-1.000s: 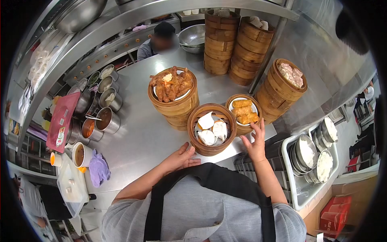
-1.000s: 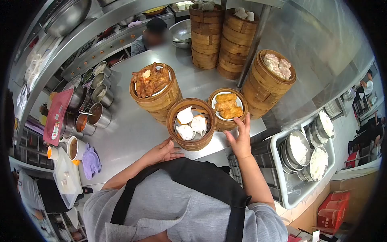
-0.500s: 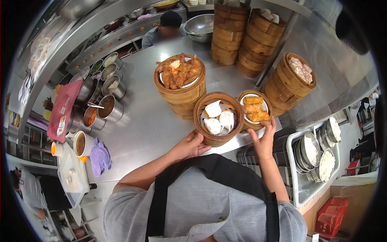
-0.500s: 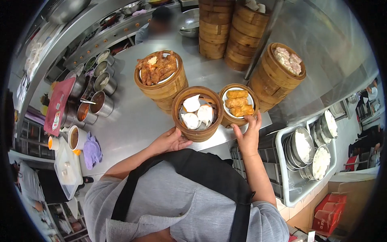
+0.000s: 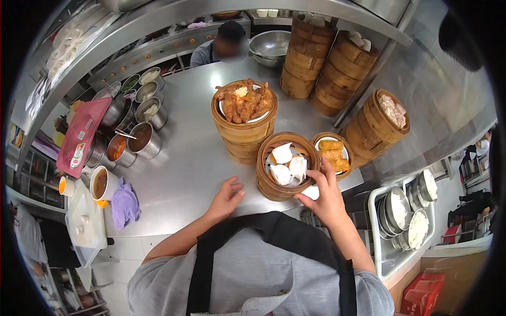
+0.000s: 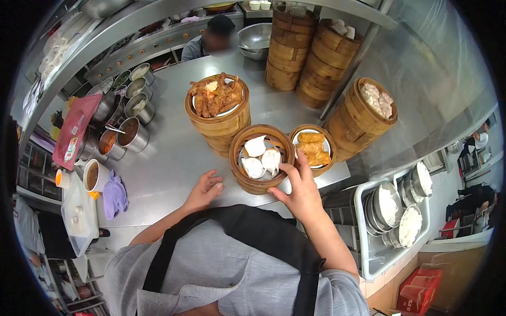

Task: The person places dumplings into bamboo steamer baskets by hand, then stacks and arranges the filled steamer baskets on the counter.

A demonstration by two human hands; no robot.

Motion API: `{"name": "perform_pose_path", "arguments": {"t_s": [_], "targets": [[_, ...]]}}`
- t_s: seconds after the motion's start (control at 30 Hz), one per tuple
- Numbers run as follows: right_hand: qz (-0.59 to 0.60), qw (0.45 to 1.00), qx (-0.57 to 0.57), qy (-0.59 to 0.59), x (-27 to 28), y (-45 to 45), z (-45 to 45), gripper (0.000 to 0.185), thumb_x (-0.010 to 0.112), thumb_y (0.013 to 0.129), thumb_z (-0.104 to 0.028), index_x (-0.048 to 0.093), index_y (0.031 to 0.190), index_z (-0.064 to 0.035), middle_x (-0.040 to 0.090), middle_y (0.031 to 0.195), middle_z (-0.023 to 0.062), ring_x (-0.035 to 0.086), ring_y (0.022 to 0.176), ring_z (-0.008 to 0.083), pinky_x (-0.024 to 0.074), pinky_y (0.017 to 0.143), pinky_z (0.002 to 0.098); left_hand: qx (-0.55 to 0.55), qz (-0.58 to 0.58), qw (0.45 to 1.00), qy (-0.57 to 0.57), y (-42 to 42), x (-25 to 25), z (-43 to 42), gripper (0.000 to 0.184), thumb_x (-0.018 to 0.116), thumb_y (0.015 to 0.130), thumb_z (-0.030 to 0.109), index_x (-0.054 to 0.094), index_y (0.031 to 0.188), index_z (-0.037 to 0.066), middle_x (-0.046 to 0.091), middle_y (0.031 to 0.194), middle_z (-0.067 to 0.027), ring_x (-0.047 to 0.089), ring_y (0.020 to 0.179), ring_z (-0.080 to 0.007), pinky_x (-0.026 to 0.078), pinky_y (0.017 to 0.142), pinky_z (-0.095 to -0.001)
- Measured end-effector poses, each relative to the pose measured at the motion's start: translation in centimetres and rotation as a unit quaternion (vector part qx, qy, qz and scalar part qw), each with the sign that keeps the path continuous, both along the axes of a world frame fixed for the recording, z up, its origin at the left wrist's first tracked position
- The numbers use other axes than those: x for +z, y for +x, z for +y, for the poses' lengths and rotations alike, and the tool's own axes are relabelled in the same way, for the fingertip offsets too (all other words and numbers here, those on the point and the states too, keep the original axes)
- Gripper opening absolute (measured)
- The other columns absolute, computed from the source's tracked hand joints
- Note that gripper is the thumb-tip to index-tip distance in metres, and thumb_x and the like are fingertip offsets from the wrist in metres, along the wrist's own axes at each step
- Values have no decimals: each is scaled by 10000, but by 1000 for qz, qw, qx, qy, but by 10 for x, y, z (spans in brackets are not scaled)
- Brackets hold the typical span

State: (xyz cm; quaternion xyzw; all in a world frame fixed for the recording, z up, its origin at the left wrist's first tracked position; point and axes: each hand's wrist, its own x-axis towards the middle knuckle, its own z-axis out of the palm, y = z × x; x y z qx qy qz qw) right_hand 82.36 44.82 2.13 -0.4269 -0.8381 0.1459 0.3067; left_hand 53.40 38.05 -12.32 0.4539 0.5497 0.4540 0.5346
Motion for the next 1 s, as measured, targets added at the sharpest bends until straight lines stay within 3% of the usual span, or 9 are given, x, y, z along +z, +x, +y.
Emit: {"name": "perform_pose_path", "arguments": {"t_s": [0.1,0.27,0.33,0.57,0.63,0.7,0.77,0.9,1.0], "targets": [[0,1000,-6,-23,-5,1,2,571,865,623,-204,536,1081,-116,346,1386,257,495,1186,419,482,949,423,86,-60,994,37,-7,-17,-14,502,562,934,103,320,1365,17,535,1132,-129,578,945,-161,485,819,-276],[50,996,9,-68,3,3,10,568,883,591,-152,548,1044,-80,378,1344,250,532,1161,387,527,887,390,45,-32,993,104,-10,-31,-19,437,545,931,50,364,1327,17,538,1048,-80,576,900,-116,482,811,-249],[110,987,20,-116,21,2,9,552,884,581,-93,553,1020,-47,383,1339,219,559,1138,321,563,857,354,39,-11,993,111,-7,-29,-18,427,545,929,44,372,1319,15,539,1041,-72,577,900,-111,482,810,-246],[161,982,-15,-102,92,14,29,549,887,575,-85,548,1004,-37,390,1331,164,496,1194,264,545,891,348,58,-51,990,116,-5,-29,-19,411,535,928,17,381,1309,7,551,1030,-82,586,899,-118,487,810,-245],[154,987,-18,-41,108,18,51,527,874,574,-61,550,990,-47,422,1277,116,516,1138,222,512,901,326,58,-54,990,115,-5,-30,-19,408,533,929,16,382,1308,6,555,1029,-85,590,896,-121,490,809,-247],[230,968,-23,-98,132,8,75,491,852,600,-48,550,987,-51,456,1198,111,534,1081,222,505,889,329,60,-56,990,119,-6,-30,-18,401,526,930,13,383,1305,4,562,1024,-89,599,884,-127,498,805,-257],[72,990,-102,59,156,-3,105,470,838,634,-101,543,997,-46,484,1133,121,544,1017,232,497,864,333,63,-57,989,118,-5,-27,-18,399,524,930,12,383,1304,4,565,1021,-89,602,880,-127,502,803,-260],[-7,960,-208,189,175,-15,186,554,833,645,-264,549,1065,-42,494,1171,180,552,1028,331,481,890,390,57,-52,989,124,-7,-23,-18,389,511,934,14,384,1302,5,568,1017,-91,606,878,-127,513,802,-265],[-8,933,-318,166,182,-26,229,668,837,641,-321,548,1166,-25,503,1162,188,556,1022,343,461,917,391,58,-89,985,136,-7,-19,-18,374,500,938,12,390,1296,5,572,1001,-91,608,869,-129,524,792,-269]]}}
